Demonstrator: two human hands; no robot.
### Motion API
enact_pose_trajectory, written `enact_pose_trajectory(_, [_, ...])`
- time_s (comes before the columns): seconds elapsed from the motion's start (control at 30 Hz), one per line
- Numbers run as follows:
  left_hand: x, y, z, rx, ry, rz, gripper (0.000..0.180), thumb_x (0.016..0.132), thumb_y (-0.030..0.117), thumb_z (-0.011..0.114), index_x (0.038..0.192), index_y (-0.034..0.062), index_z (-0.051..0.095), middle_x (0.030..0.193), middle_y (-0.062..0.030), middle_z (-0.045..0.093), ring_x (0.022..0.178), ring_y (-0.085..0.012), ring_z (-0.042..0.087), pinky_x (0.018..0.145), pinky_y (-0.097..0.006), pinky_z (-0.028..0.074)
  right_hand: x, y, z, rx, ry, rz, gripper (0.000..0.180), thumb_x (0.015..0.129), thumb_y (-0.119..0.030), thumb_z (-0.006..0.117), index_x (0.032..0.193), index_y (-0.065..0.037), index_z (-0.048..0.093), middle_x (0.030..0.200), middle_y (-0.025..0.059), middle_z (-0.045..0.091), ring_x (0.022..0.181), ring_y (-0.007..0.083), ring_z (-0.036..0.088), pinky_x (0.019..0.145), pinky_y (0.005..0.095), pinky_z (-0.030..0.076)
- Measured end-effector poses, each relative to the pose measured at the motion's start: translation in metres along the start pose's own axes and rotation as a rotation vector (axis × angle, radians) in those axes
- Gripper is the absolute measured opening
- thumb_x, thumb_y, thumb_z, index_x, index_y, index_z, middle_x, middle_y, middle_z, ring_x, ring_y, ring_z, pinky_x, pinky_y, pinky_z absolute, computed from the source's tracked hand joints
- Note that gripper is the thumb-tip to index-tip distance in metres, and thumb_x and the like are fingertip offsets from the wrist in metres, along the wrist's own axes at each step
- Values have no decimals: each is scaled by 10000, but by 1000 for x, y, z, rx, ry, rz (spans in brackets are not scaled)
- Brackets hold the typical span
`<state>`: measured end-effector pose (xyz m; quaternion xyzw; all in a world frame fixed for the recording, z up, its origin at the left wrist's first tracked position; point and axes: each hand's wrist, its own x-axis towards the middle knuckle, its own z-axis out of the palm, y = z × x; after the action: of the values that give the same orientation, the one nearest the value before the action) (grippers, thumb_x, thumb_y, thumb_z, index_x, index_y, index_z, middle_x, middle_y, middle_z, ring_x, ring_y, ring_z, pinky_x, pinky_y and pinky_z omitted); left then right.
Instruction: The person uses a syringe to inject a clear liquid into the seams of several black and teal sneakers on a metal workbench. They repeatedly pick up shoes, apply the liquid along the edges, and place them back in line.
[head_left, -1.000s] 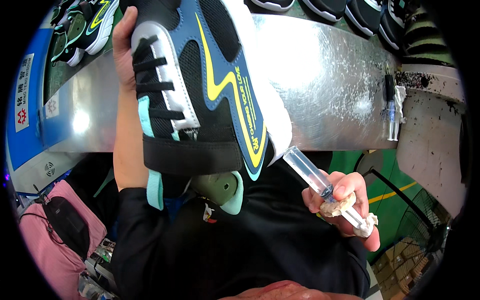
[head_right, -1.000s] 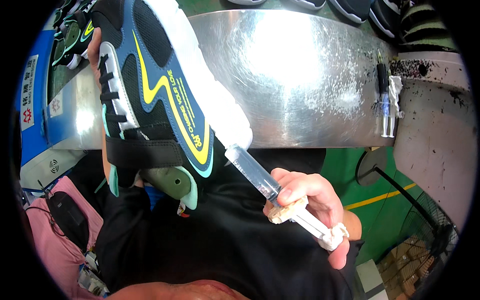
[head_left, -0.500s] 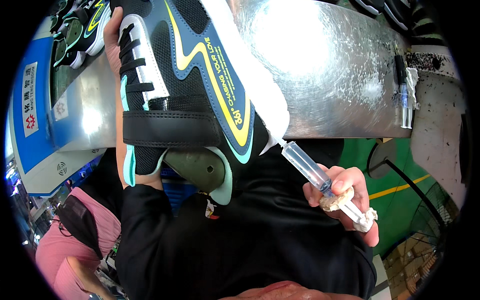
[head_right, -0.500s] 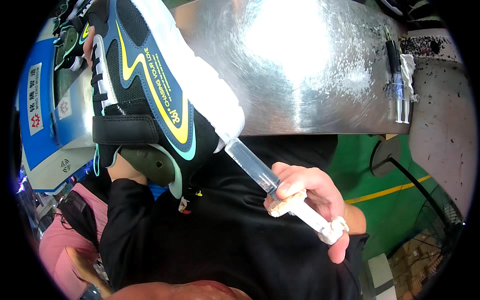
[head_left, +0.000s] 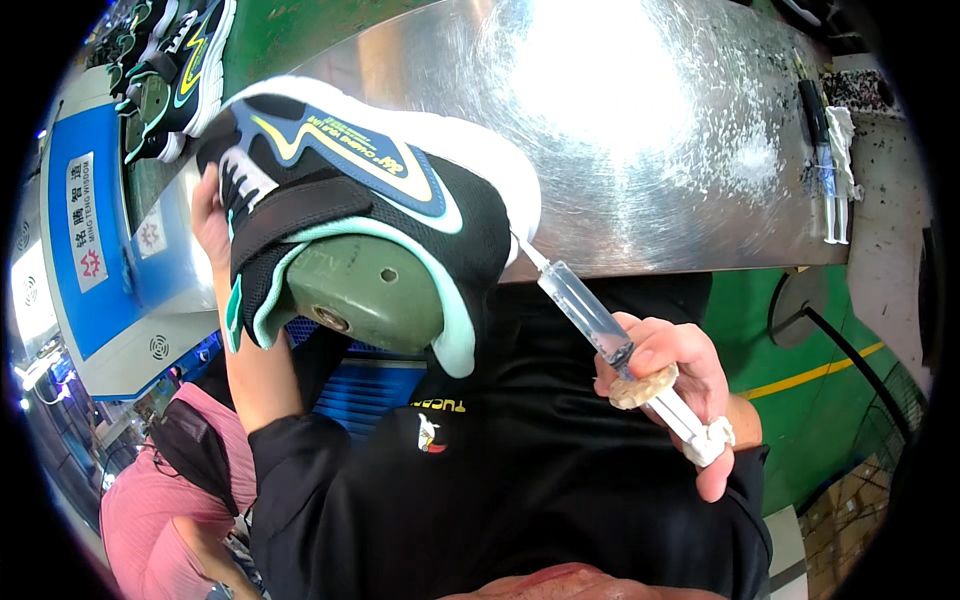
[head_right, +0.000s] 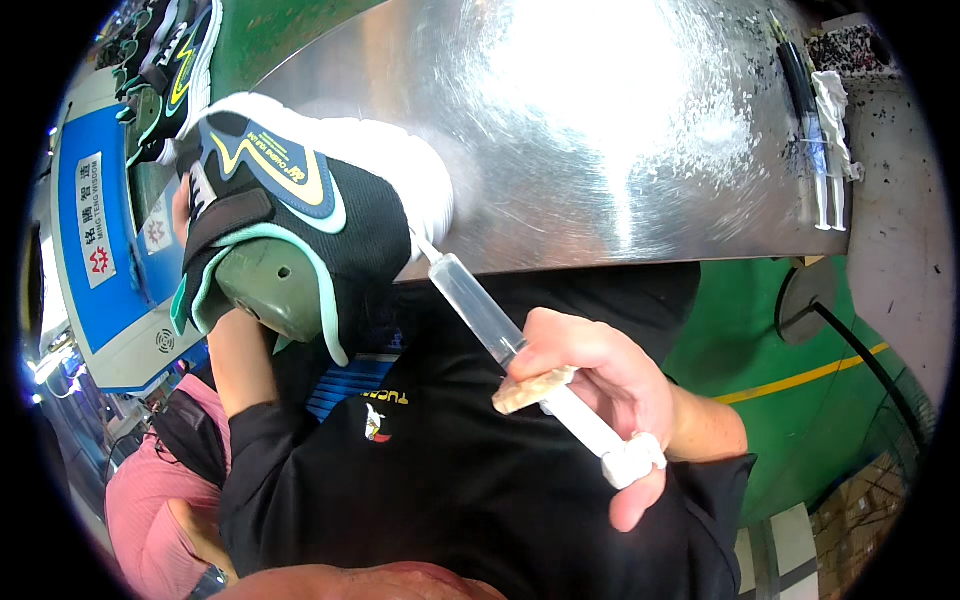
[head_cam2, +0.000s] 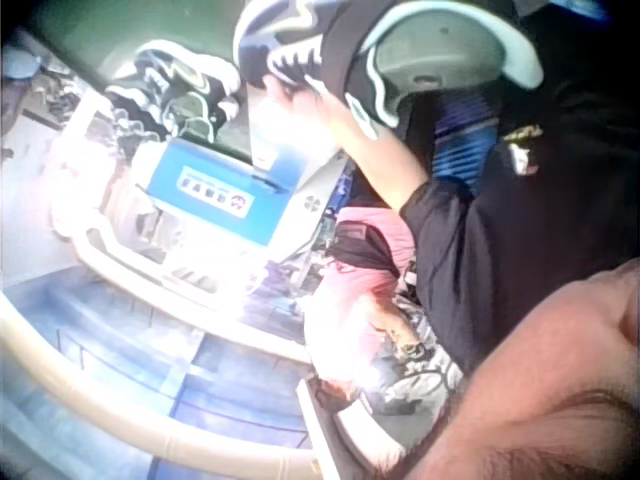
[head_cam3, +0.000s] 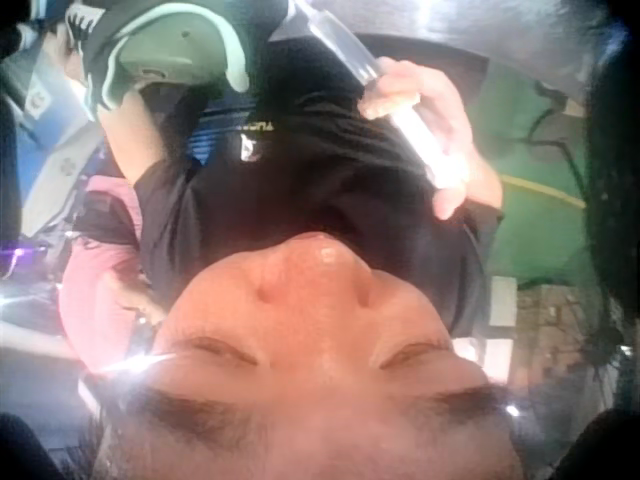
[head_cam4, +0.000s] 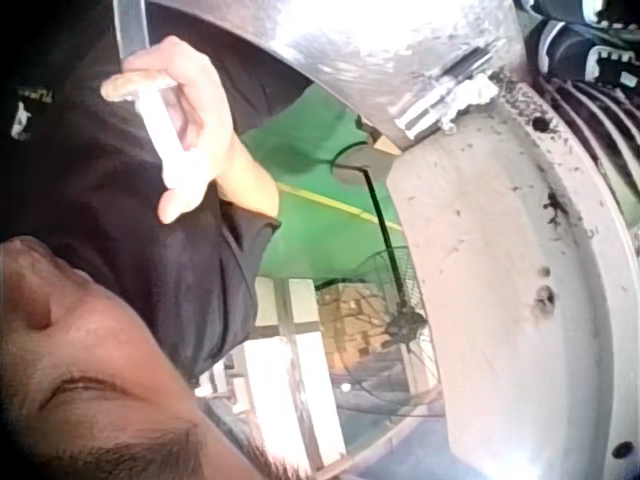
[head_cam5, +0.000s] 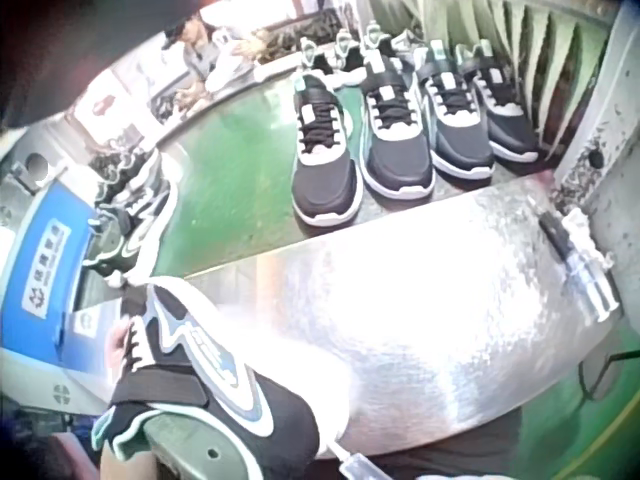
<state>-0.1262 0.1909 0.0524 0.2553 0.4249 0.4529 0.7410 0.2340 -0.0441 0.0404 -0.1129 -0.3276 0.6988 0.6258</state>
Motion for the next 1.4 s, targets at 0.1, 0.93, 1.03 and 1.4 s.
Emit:
enact_pose_trajectory(0.1, [-35,1,-10,174,120,16,373,906,289,490,1158,25,567,1076,-152,631,932,-299,621,845,-408,502,6,4,1,29,-15,-3,1068,501,-485,888,1261,78,390,1108,118,425,993,199,511,903,303,401])
enact_pose_trajectory(0.93, [-183,-91,38,-105,22,-346,847,612,127,703,1344,-70,324,1302,-206,477,1189,-293,505,1026,-396,391,27,17,13,-253,-16,16,1078,483,-466,897,1264,73,385,1080,107,433,942,164,492,812,272,390])
enact_pose_trajectory(1.03, [-187,-103,31,-192,-15,-308,763,664,78,622,1363,4,327,1181,-257,555,1068,-377,583,956,-508,452,29,15,18,-262,-14,22,1072,482,-495,886,1249,78,403,1049,102,448,925,161,492,793,277,395])
enact_pose_trajectory(1.4, [-195,-127,24,-241,-109,-329,725,683,147,619,1310,-116,368,1202,-280,535,1057,-360,588,916,-421,476,29,16,23,-412,-55,-20,985,519,-557,838,1178,85,484,1056,152,546,863,212,509,737,293,385])
